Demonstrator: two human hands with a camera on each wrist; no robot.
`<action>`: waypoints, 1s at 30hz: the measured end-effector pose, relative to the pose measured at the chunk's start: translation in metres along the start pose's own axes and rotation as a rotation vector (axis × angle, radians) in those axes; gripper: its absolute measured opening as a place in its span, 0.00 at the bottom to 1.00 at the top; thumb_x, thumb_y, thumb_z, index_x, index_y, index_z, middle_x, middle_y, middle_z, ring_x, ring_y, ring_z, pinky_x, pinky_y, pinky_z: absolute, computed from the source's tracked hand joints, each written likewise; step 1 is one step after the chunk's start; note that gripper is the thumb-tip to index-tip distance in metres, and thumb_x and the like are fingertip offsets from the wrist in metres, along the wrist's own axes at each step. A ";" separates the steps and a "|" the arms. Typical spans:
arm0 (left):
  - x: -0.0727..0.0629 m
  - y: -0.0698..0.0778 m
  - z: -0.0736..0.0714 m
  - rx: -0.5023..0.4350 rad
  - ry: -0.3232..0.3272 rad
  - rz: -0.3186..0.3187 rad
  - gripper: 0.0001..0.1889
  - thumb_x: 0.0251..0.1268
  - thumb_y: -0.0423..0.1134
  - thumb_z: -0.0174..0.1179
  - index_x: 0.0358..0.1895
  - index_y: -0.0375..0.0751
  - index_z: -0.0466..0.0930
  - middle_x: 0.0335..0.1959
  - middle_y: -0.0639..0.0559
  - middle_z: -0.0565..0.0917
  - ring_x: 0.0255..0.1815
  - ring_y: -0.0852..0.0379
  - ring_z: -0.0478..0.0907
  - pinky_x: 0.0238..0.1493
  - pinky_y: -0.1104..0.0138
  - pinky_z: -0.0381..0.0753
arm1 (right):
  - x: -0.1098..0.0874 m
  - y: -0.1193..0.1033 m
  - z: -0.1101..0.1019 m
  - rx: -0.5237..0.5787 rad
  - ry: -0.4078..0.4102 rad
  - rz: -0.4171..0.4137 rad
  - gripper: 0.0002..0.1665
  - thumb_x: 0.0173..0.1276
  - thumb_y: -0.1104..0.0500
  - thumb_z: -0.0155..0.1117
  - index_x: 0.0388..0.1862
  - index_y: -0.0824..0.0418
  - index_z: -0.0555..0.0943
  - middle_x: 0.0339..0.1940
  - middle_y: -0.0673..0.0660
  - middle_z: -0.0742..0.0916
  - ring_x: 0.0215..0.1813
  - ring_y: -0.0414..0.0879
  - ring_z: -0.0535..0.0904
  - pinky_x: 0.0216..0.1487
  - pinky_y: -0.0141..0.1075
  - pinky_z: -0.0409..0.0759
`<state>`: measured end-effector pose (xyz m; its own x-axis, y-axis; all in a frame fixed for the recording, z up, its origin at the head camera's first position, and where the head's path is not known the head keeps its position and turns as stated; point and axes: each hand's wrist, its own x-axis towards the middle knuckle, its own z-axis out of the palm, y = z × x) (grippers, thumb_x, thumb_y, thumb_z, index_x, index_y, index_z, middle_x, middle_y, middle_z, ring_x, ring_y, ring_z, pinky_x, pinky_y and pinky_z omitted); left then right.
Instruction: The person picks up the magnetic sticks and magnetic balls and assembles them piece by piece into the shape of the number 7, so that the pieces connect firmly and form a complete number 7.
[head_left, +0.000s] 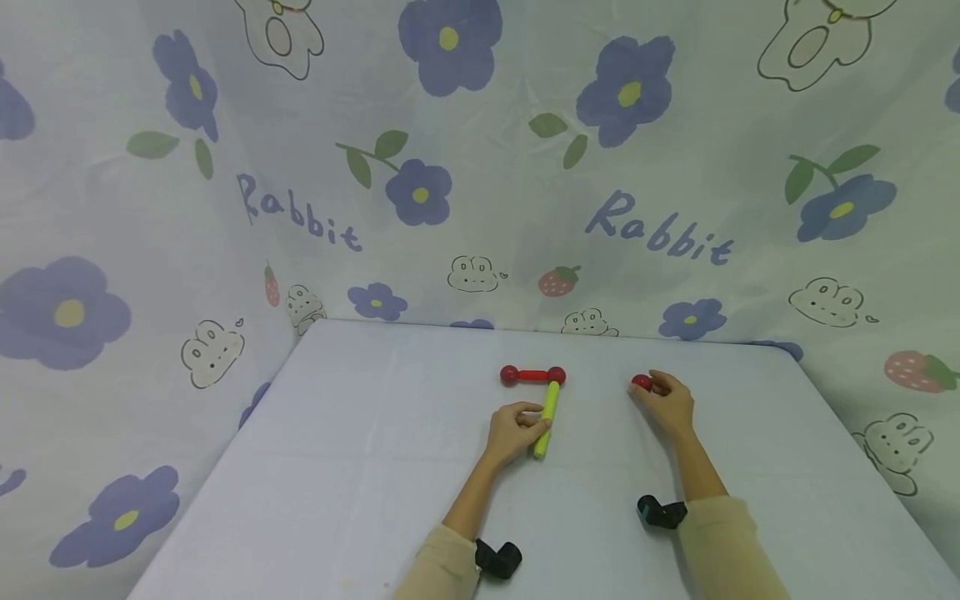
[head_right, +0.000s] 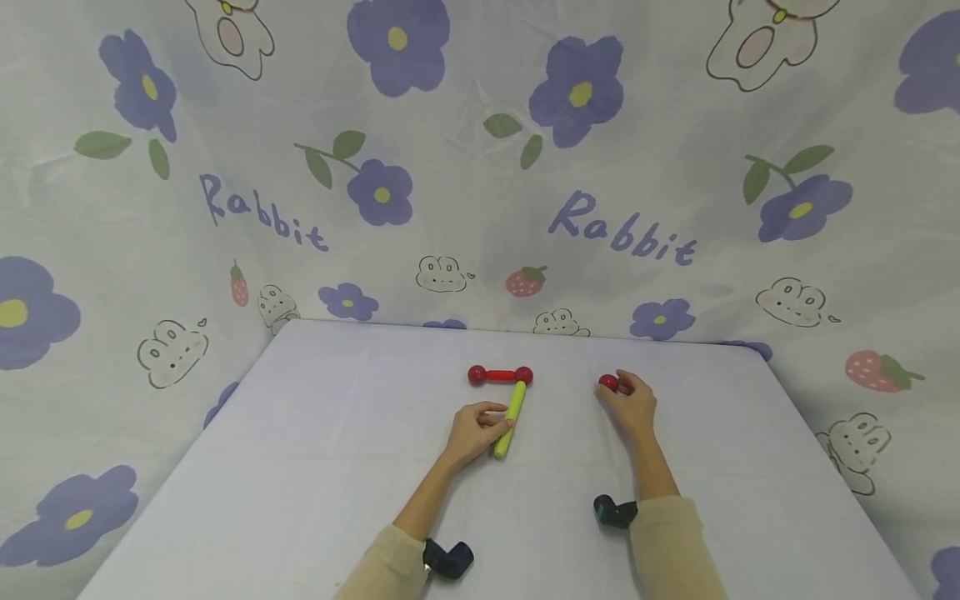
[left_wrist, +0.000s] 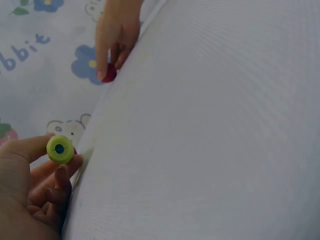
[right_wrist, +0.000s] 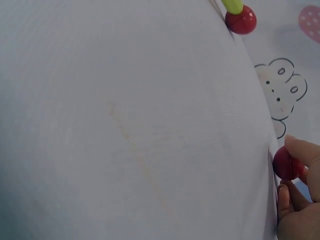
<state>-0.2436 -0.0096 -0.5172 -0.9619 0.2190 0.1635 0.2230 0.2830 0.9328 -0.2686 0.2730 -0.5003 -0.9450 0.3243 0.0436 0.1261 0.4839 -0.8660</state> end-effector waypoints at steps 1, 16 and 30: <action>0.000 0.000 0.000 -0.002 0.000 0.002 0.16 0.55 0.37 0.65 0.45 0.31 0.82 0.28 0.43 0.87 0.24 0.61 0.82 0.24 0.74 0.77 | 0.000 0.000 0.000 -0.002 0.003 0.000 0.33 0.63 0.56 0.65 0.63 0.69 0.69 0.58 0.69 0.77 0.56 0.56 0.72 0.53 0.36 0.69; 0.000 0.000 0.000 -0.010 0.008 0.004 0.16 0.54 0.37 0.66 0.45 0.31 0.82 0.29 0.43 0.87 0.25 0.60 0.82 0.23 0.74 0.76 | -0.016 0.001 0.003 -0.030 -0.021 -0.029 0.31 0.63 0.53 0.66 0.60 0.69 0.73 0.52 0.71 0.80 0.52 0.57 0.75 0.52 0.40 0.71; 0.001 -0.001 0.001 0.000 0.000 -0.014 0.16 0.54 0.37 0.66 0.45 0.32 0.82 0.29 0.44 0.87 0.23 0.63 0.81 0.23 0.74 0.77 | -0.045 -0.004 0.010 0.027 -0.158 -0.034 0.34 0.59 0.49 0.69 0.59 0.67 0.74 0.53 0.68 0.81 0.53 0.56 0.77 0.53 0.37 0.73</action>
<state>-0.2444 -0.0089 -0.5188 -0.9649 0.2149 0.1507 0.2097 0.2857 0.9351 -0.2301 0.2485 -0.5032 -0.9846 0.1748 -0.0037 0.0866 0.4695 -0.8787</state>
